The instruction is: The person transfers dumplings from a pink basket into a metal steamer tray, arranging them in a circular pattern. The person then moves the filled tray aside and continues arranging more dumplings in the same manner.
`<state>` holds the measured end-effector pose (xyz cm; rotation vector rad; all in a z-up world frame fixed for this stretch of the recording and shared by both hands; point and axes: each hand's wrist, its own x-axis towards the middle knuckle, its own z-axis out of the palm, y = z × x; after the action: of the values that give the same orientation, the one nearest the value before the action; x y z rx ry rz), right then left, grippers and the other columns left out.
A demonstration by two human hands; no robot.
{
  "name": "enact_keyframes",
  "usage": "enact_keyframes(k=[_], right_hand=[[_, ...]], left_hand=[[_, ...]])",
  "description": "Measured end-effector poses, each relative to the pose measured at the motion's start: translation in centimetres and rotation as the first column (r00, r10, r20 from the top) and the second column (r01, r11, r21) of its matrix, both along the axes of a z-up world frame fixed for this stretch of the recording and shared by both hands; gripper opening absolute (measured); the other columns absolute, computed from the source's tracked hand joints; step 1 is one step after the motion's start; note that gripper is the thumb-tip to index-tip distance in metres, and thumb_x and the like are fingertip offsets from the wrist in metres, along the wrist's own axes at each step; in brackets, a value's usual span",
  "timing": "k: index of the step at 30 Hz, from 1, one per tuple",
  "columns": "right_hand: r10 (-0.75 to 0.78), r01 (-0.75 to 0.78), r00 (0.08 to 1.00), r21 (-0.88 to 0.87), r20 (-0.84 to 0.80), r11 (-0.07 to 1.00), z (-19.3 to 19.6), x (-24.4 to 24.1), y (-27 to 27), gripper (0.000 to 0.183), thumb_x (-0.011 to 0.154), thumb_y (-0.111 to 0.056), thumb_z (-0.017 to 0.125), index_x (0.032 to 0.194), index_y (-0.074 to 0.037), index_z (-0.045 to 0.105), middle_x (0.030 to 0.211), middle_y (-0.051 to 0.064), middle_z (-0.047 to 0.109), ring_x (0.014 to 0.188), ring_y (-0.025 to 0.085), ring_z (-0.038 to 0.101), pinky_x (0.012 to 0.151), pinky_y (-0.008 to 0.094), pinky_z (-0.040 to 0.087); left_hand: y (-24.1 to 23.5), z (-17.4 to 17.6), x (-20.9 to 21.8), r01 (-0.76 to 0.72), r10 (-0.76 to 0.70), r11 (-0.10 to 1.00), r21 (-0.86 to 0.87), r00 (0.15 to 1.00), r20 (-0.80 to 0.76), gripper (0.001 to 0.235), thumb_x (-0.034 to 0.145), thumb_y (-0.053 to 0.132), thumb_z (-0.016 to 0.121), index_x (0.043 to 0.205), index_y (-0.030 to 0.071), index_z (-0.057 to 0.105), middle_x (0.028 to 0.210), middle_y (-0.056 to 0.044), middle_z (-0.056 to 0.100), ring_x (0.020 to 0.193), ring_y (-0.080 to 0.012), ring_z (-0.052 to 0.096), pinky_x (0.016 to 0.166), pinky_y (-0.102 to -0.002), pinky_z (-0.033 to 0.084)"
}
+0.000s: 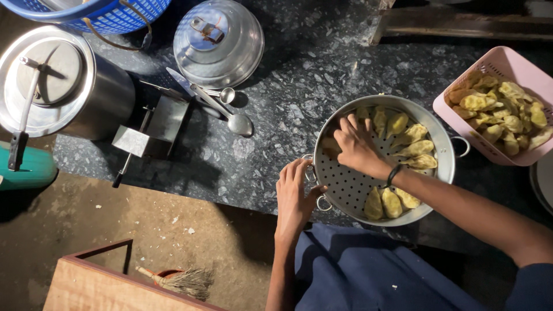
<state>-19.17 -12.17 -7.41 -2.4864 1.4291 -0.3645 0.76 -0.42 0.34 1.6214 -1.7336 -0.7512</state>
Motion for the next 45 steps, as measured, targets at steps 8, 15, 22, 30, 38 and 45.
enact_keyframes(k=[8, 15, 22, 30, 38, 45], right_hand=[[0.16, -0.214, 0.951, 0.19, 0.265, 0.958, 2.7, -2.0, 2.8, 0.034, 0.073, -0.018, 0.08, 0.101, -0.002, 0.07, 0.102, 0.01, 0.069, 0.101, 0.025, 0.064, 0.096, 0.048, 0.038], [-0.741, -0.564, 0.209, 0.698, 0.639, 0.442, 8.5, -9.3, 4.6, 0.048, 0.095, -0.027, 0.068, 0.134, 0.0, 0.06, 0.129, 0.019, 0.066, 0.118, 0.029, 0.067, 0.099, 0.042, 0.055], [-0.635, -0.308, 0.012, 0.607, 0.773, 0.733, 12.2, -18.7, 5.9, 0.051, 0.101, -0.028, 0.067, 0.141, 0.002, 0.06, 0.131, 0.018, 0.066, 0.118, 0.03, 0.066, 0.098, 0.042, 0.055], [-0.728, 0.703, 0.501, 0.27, 0.468, 0.658, -4.0, -39.8, 3.5, 0.028, 0.099, -0.01, 0.073, 0.124, 0.0, 0.067, 0.116, 0.011, 0.069, 0.108, 0.019, 0.065, 0.09, 0.031, 0.052], [-0.522, 0.613, 0.763, -0.169, 0.381, 0.772, 3.7, -26.2, 3.5, 0.018, 0.099, -0.01, 0.076, 0.115, -0.003, 0.073, 0.112, 0.015, 0.073, 0.104, 0.032, 0.069, 0.091, 0.04, 0.054], [-0.04, 0.076, 0.984, -0.203, 0.175, 0.976, 7.0, -3.8, -0.1, 0.038, 0.084, -0.026, 0.077, 0.113, -0.001, 0.072, 0.112, 0.012, 0.072, 0.103, 0.03, 0.065, 0.086, 0.046, 0.048]], left_hand=[[0.1, -0.4, -0.1, -0.006, 0.007, 1.0, -0.025, 1.0, 0.027, 0.068, 0.075, 0.023, 0.086, 0.135, 0.009, 0.056, 0.138, -0.012, 0.058, 0.132, -0.0331, 0.05, 0.104, -0.047, 0.039], [-0.2, -0.8, 0.2, 0.003, -0.003, 1.0, -0.028, 1.0, 0.007, 0.069, 0.07, 0.022, 0.087, 0.131, 0.007, 0.059, 0.136, -0.013, 0.06, 0.128, -0.0351, 0.053, 0.101, -0.046, 0.043], [-0.4, -1.0, 0.0, 0.014, -0.014, 1.0, 0.0, 1.0, 0.002, 0.067, 0.069, 0.019, 0.086, 0.13, 0.007, 0.06, 0.135, -0.014, 0.06, 0.128, -0.0367, 0.052, 0.104, -0.047, 0.042], [-0.4, -0.7, -0.1, 0.025, -0.025, 1.0, -0.009, 0.999, 0.042, 0.066, 0.072, 0.019, 0.086, 0.131, 0.007, 0.059, 0.135, -0.015, 0.06, 0.129, -0.0378, 0.051, 0.104, -0.048, 0.042], [-0.4, -1.0, -0.1, -0.015, 0.016, 0.999, -0.03, 1.0, 0.013, 0.071, 0.068, 0.02, 0.088, 0.132, 0.008, 0.059, 0.137, -0.014, 0.059, 0.128, -0.0368, 0.051, 0.103, -0.048, 0.042], [-0.1, -0.8, 0.0, 0.009, -0.009, 1.0, -0.014, 0.999, 0.043, 0.072, 0.069, 0.019, 0.086, 0.134, 0.01, 0.057, 0.139, -0.012, 0.058, 0.133, -0.0336, 0.05, 0.104, -0.046, 0.041]])
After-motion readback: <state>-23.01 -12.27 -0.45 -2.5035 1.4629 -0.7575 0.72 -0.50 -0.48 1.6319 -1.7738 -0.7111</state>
